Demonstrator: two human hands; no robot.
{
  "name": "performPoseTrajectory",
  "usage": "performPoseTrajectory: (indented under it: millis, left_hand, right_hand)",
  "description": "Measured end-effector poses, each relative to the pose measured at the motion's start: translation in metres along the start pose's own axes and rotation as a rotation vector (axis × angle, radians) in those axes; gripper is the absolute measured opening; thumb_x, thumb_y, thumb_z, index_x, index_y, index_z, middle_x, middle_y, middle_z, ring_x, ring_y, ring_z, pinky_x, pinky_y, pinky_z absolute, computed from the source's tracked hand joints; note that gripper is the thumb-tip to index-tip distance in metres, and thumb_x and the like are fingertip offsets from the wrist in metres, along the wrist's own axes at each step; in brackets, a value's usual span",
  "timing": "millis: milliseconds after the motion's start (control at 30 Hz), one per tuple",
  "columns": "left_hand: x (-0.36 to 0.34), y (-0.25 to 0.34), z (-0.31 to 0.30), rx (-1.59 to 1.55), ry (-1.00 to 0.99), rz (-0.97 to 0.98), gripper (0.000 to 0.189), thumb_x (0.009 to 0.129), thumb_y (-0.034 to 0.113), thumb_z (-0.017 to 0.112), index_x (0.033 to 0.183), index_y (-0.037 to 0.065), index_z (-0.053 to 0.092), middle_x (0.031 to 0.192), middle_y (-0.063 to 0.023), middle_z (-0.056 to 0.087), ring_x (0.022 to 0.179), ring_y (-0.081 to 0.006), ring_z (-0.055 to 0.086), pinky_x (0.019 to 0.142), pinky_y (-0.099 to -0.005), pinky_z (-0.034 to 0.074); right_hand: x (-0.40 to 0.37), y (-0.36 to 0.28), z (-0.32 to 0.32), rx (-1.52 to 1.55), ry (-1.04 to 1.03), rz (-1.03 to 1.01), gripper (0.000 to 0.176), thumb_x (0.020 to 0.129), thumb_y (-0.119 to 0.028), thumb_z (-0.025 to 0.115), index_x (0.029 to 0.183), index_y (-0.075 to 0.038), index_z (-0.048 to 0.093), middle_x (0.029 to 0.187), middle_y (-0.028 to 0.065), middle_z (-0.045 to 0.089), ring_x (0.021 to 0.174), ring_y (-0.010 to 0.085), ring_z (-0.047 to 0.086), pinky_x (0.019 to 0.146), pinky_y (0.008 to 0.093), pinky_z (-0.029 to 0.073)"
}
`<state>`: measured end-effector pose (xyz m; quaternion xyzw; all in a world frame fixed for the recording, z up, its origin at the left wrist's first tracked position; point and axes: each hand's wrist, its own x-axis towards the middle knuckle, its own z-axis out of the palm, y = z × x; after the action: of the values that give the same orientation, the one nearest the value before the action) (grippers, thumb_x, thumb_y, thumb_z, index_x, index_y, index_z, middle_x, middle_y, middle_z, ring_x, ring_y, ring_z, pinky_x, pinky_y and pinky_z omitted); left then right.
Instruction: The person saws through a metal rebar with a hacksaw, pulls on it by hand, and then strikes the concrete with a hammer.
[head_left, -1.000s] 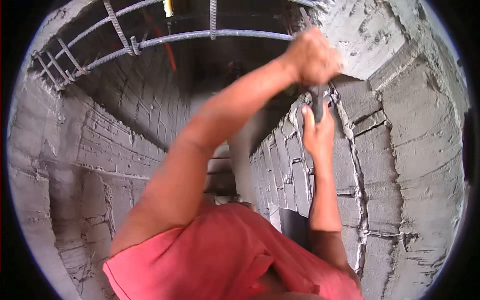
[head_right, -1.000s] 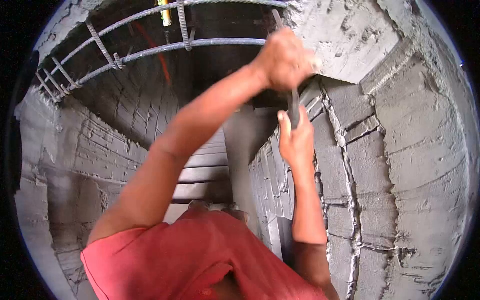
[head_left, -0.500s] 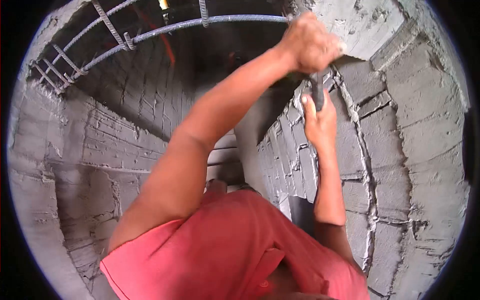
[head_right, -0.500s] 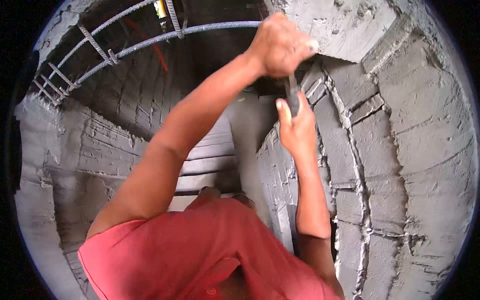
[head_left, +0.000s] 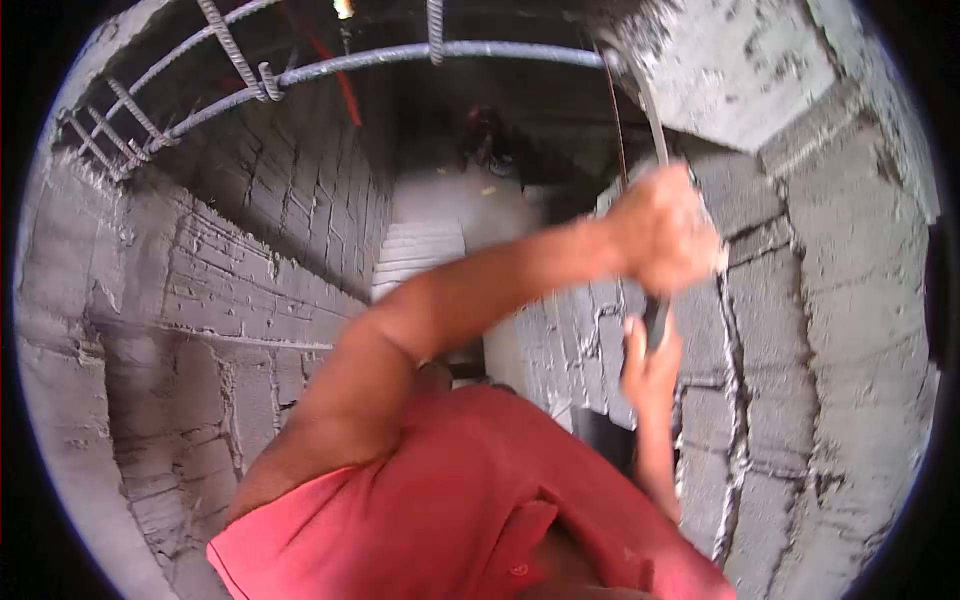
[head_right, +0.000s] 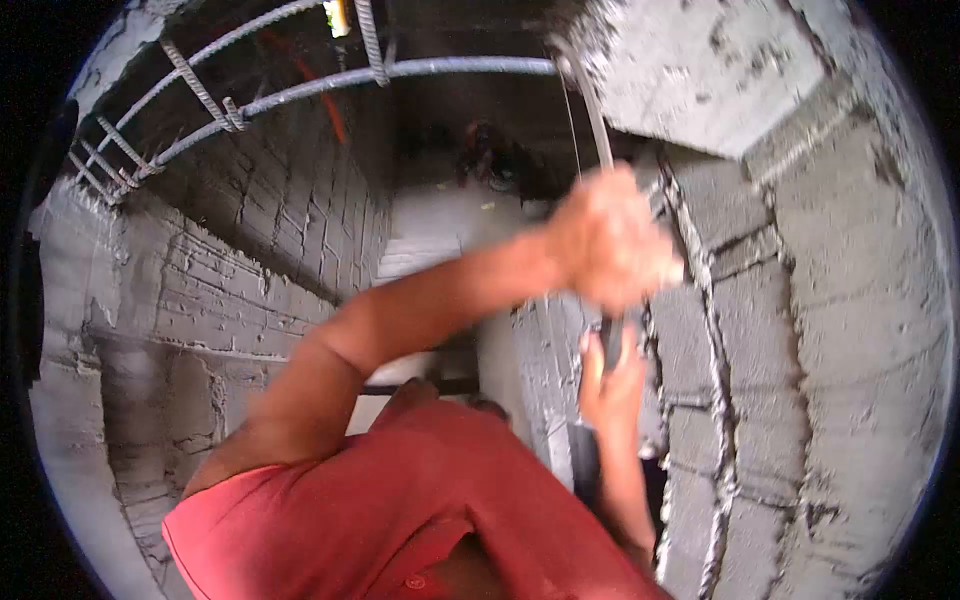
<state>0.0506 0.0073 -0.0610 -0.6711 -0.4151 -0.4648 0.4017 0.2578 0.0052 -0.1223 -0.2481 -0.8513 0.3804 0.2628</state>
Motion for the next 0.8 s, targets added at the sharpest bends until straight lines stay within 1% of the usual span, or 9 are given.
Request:
performPoseTrajectory:
  millis: [33, 133, 233, 333, 400, 433, 533, 567, 800]
  left_hand:
    - [0.003, 0.009, -0.006, -0.104, 0.038, -0.088, 0.035, 0.080, 0.033, 0.064, 0.053, 0.024, 0.044, 0.049, 0.0014, 0.038, 0.047, -0.0211, 0.045, 0.053, -0.0415, 0.036]
    - [0.030, -0.058, -0.008, 0.088, -0.058, 0.137, 0.030, 0.083, 0.028, 0.065, 0.058, 0.020, 0.051, 0.052, -0.0012, 0.048, 0.051, -0.0238, 0.052, 0.055, -0.0424, 0.038]
    - [0.041, -0.093, -0.011, -0.020, 0.066, 0.002, 0.027, 0.084, 0.031, 0.066, 0.063, 0.017, 0.060, 0.057, -0.0043, 0.056, 0.055, -0.0287, 0.057, 0.059, -0.0443, 0.042]
    - [0.024, -0.055, -0.018, 0.108, -0.045, 0.077, 0.030, 0.083, 0.029, 0.066, 0.057, 0.018, 0.054, 0.054, -0.0025, 0.051, 0.052, -0.0246, 0.051, 0.057, -0.0403, 0.039]
    - [0.011, -0.008, -0.016, -0.035, -0.027, 0.028, 0.030, 0.081, 0.028, 0.066, 0.056, 0.021, 0.051, 0.053, -0.0005, 0.048, 0.050, -0.0223, 0.048, 0.055, -0.0387, 0.038]
    - [0.010, -0.001, -0.016, -0.104, -0.028, -0.038, 0.029, 0.081, 0.028, 0.065, 0.056, 0.022, 0.050, 0.053, 0.0004, 0.046, 0.050, -0.0213, 0.046, 0.054, -0.0385, 0.037]
    - [0.029, -0.077, -0.032, 0.208, -0.073, 0.198, 0.028, 0.078, 0.028, 0.068, 0.059, 0.017, 0.050, 0.056, -0.0019, 0.048, 0.053, -0.0254, 0.050, 0.056, -0.0432, 0.037]
    - [0.036, -0.104, -0.029, 0.145, -0.051, 0.166, 0.031, 0.079, 0.029, 0.068, 0.058, 0.016, 0.049, 0.057, -0.0038, 0.051, 0.053, -0.0280, 0.051, 0.055, -0.0442, 0.038]
    - [-0.005, 0.010, -0.011, -0.039, -0.022, -0.025, 0.027, 0.076, 0.031, 0.068, 0.059, 0.021, 0.051, 0.053, 0.0002, 0.046, 0.050, -0.0212, 0.048, 0.053, -0.0405, 0.037]
  right_hand:
    - [-0.004, -0.009, 0.002, 0.014, 0.029, -0.055, 0.019, 0.099, -0.015, 0.058, 0.106, 0.002, 0.061, 0.083, 0.0197, 0.064, 0.074, 0.0309, 0.064, 0.072, 0.0450, 0.052]
    - [0.061, -0.015, 0.011, -0.002, 0.070, -0.116, 0.022, 0.100, -0.019, 0.063, 0.104, 0.002, 0.060, 0.082, 0.0185, 0.062, 0.072, 0.0317, 0.061, 0.072, 0.0424, 0.051]
    - [0.096, -0.036, 0.012, 0.020, 0.069, -0.162, 0.022, 0.099, -0.020, 0.065, 0.105, 0.001, 0.060, 0.081, 0.0204, 0.061, 0.071, 0.0353, 0.059, 0.070, 0.0426, 0.049]
    - [0.052, -0.022, 0.007, -0.070, 0.089, -0.240, 0.023, 0.101, -0.019, 0.063, 0.105, 0.004, 0.060, 0.075, 0.0174, 0.060, 0.067, 0.0304, 0.057, 0.066, 0.0404, 0.049]
    - [0.005, -0.015, -0.001, 0.017, -0.012, 0.065, 0.025, 0.101, -0.020, 0.062, 0.106, 0.004, 0.060, 0.080, 0.0220, 0.064, 0.070, 0.0364, 0.063, 0.069, 0.0422, 0.051]
    - [0.003, -0.012, 0.003, 0.042, 0.018, -0.007, 0.025, 0.101, -0.019, 0.062, 0.108, 0.004, 0.061, 0.087, 0.0291, 0.066, 0.078, 0.0464, 0.066, 0.072, 0.0447, 0.053]
    - [0.087, -0.021, 0.030, 0.006, 0.131, -0.339, 0.022, 0.100, -0.018, 0.063, 0.105, 0.004, 0.060, 0.086, 0.0286, 0.065, 0.081, 0.0506, 0.064, 0.070, 0.0466, 0.051]
    - [0.110, -0.029, 0.032, 0.003, 0.097, -0.222, 0.023, 0.100, -0.019, 0.063, 0.104, 0.003, 0.059, 0.088, 0.0274, 0.064, 0.082, 0.0501, 0.063, 0.072, 0.0481, 0.050]
    - [-0.008, -0.007, 0.005, -0.038, 0.048, -0.155, 0.021, 0.101, -0.016, 0.059, 0.103, 0.005, 0.060, 0.083, 0.0239, 0.062, 0.076, 0.0397, 0.062, 0.073, 0.0464, 0.050]
